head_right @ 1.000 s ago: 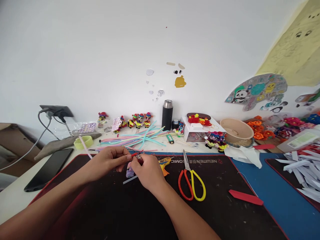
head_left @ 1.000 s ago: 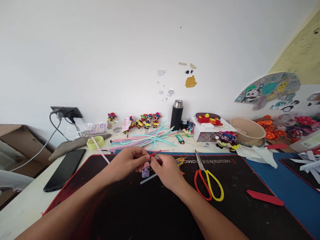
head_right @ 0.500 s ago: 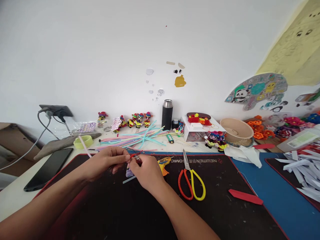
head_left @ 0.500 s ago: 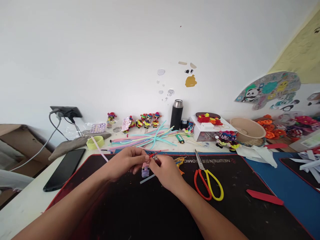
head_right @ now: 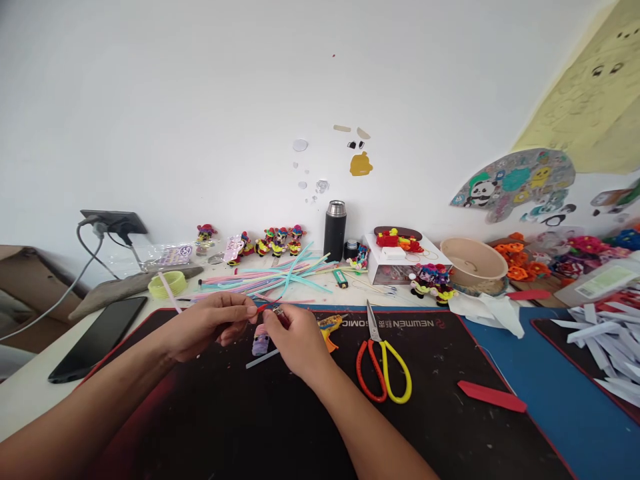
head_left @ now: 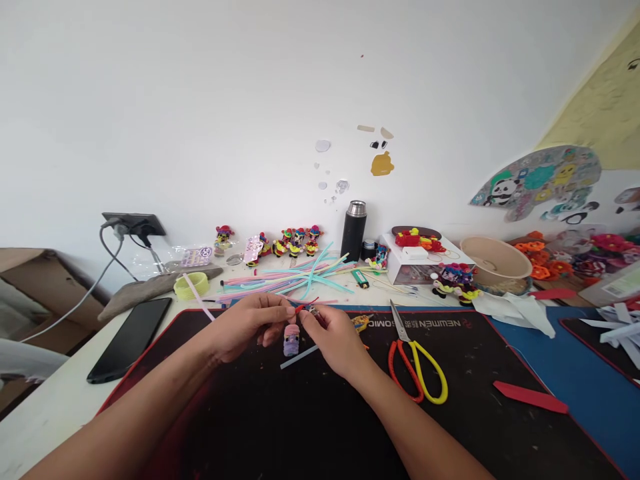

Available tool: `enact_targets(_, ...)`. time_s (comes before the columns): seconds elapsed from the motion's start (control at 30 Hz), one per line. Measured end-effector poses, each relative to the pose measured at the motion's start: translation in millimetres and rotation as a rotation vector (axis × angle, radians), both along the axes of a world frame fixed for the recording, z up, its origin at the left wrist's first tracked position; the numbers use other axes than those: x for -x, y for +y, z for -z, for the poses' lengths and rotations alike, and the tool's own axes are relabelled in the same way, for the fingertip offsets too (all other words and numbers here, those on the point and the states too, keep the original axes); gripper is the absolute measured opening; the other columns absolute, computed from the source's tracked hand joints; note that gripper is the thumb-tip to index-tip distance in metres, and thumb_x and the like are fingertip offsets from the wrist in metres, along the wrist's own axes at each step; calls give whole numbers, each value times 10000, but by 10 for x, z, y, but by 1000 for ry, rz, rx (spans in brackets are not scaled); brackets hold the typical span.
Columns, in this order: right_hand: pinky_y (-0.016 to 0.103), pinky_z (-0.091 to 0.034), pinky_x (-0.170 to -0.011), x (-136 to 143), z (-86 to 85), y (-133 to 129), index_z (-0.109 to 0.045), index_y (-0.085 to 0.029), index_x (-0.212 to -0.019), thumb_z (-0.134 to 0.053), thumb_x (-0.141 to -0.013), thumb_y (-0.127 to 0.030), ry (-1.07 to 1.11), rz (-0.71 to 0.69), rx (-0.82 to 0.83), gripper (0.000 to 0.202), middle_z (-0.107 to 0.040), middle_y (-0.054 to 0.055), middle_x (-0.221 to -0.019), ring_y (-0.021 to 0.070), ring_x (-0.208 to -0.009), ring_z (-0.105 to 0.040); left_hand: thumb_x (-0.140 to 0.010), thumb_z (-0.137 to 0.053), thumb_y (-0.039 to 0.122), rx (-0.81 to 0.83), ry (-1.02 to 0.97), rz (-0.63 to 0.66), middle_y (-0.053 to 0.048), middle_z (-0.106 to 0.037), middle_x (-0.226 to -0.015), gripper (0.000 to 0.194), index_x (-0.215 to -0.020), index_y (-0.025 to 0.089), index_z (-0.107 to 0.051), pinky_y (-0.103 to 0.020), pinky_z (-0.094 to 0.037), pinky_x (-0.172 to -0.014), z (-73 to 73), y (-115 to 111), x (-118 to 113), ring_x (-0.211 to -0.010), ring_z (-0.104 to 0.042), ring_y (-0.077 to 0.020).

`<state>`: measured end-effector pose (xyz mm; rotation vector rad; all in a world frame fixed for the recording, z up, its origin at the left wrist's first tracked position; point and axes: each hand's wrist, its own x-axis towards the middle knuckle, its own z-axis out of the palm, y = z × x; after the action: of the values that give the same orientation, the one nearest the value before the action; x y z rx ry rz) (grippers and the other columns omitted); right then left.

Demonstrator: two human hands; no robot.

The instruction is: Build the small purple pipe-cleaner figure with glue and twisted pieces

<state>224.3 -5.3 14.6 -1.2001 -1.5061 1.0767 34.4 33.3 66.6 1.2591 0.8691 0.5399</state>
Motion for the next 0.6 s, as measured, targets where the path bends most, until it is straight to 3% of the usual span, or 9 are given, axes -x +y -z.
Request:
enact_targets(0.27, 246, -226, -464, -79, -5, 68, -490, -230, -721, -687, -885, -611, 292, 27, 67, 459, -360, -75, -601, 105, -509, -281, -780, -777, 516, -75, 63, -71, 65, -504, -476, 372, -781, 157, -680, -224, -266, -478, -43, -3, -3, -444, -385, -78)
enact_targets(0.43, 232, -156, -433, -95, -80, 71, -519, -224, -792, -719, -861, -610, 467, 18, 121, 440, -319, -103, -592, 79, -476, -209, -780, -760, 519, -87, 92, -55, 59, -523, -493, 372, -794, 156, -681, -229, -260, -483, -31, -5, -6, -447, -393, -81)
enact_targets(0.6, 228, -157, -432, -93, -89, 54, -535, -217, -800, -731, -867, -572, 467, 7, 116, 411, -312, -107, -584, 72, -473, -212, -797, -734, 521, -101, 118, -27, 59, -521, -500, 364, -777, 163, -669, -228, -269, -488, -2, -8, -2, -457, -403, -85)
